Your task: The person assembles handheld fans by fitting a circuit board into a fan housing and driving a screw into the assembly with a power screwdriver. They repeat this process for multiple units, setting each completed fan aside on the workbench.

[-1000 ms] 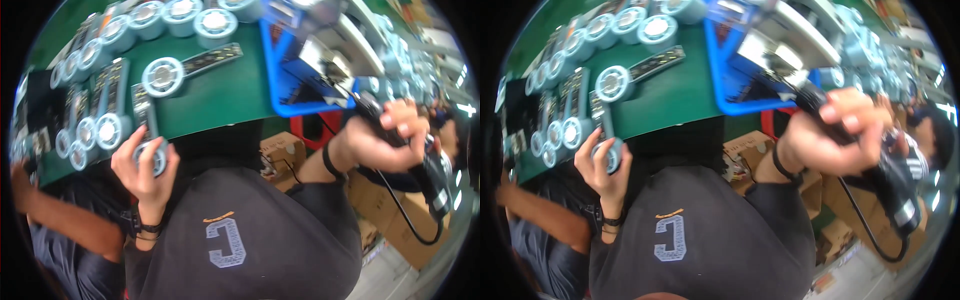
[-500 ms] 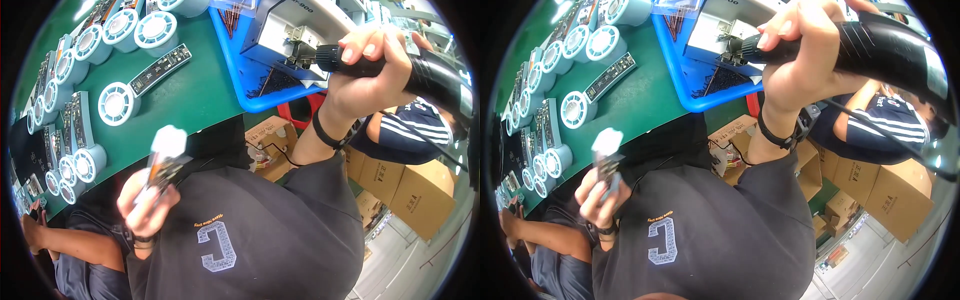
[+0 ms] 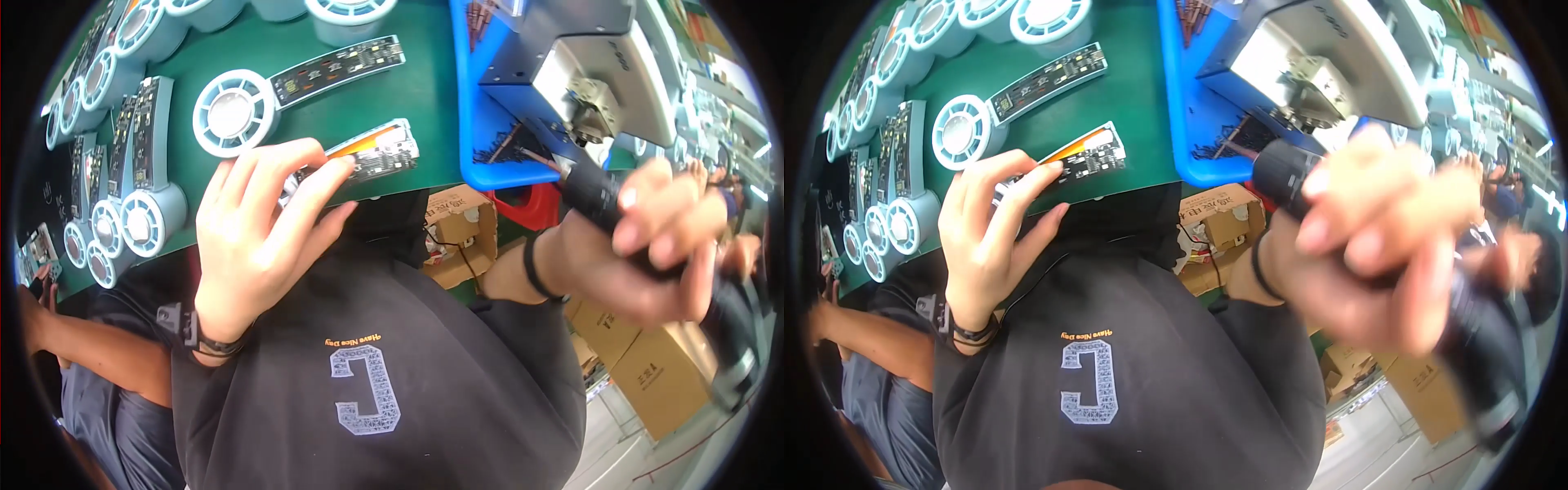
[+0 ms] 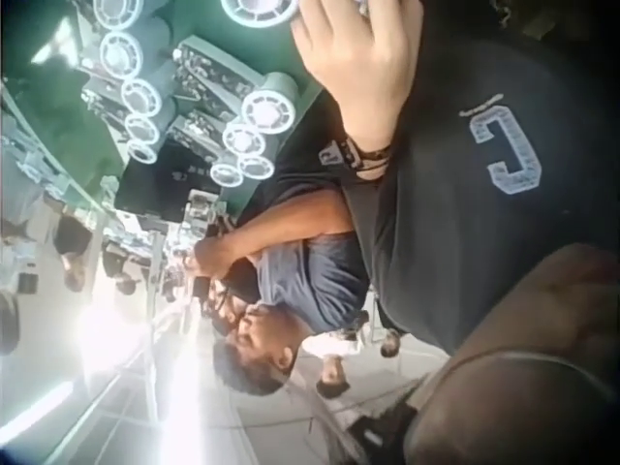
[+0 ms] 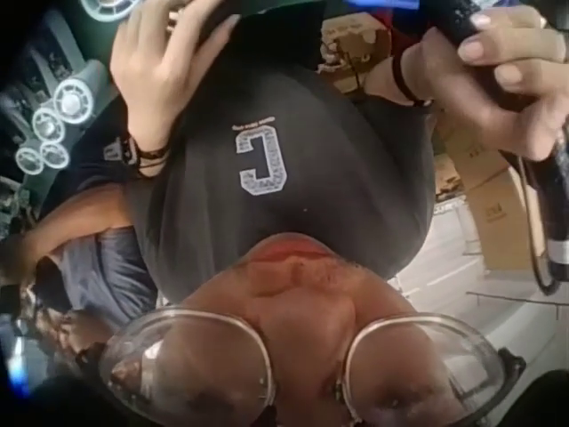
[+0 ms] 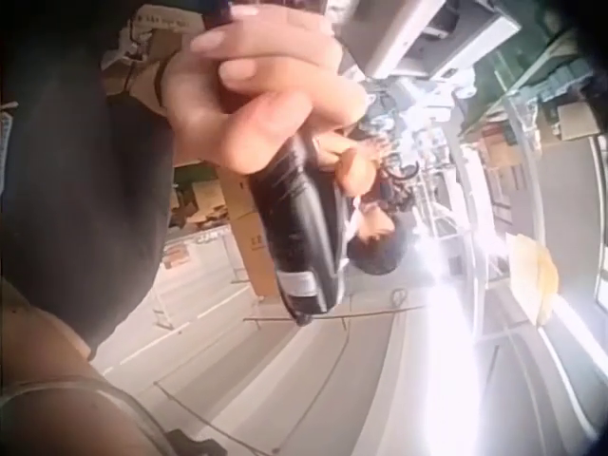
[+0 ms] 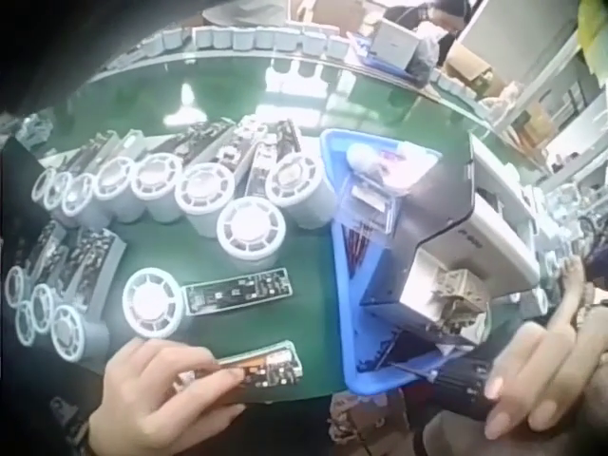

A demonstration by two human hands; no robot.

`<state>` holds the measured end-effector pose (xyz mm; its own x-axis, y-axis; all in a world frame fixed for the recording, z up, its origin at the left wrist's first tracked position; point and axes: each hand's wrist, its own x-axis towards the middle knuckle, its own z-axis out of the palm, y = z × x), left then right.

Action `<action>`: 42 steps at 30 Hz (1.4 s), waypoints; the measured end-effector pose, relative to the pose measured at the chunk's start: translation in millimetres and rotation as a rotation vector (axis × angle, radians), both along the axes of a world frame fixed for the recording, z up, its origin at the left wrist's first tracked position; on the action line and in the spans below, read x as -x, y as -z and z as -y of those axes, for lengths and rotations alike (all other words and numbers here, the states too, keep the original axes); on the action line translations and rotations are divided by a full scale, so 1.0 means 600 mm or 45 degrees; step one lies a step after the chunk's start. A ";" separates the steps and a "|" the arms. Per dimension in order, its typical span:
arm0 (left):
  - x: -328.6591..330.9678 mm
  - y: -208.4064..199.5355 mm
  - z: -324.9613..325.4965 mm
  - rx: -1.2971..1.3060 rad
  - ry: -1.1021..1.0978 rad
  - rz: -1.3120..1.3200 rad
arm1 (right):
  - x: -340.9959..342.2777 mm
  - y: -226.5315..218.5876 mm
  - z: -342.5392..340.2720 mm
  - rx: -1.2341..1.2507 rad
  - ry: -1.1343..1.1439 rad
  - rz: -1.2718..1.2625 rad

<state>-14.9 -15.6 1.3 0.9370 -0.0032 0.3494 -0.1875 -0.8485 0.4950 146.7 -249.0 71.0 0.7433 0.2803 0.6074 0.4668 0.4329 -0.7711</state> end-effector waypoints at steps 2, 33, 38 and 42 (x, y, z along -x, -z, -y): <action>-0.003 0.012 -0.001 -0.010 -0.027 0.112 | 0.037 0.002 -0.032 0.005 0.069 0.032; 0.001 0.038 0.012 -0.034 -0.230 0.134 | 0.014 0.058 -0.080 0.260 -0.093 0.101; 0.001 0.040 0.013 -0.027 -0.235 0.149 | 0.016 0.057 -0.080 0.267 -0.107 0.076; 0.002 0.036 0.009 -0.052 -0.228 0.145 | 0.020 0.057 -0.084 0.251 -0.114 0.066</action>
<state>-16.0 -21.1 -20.4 0.8784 0.1433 0.4560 -0.0849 -0.8920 0.4440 134.6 -198.6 36.9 0.6797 0.4606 0.5709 0.4743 0.3177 -0.8210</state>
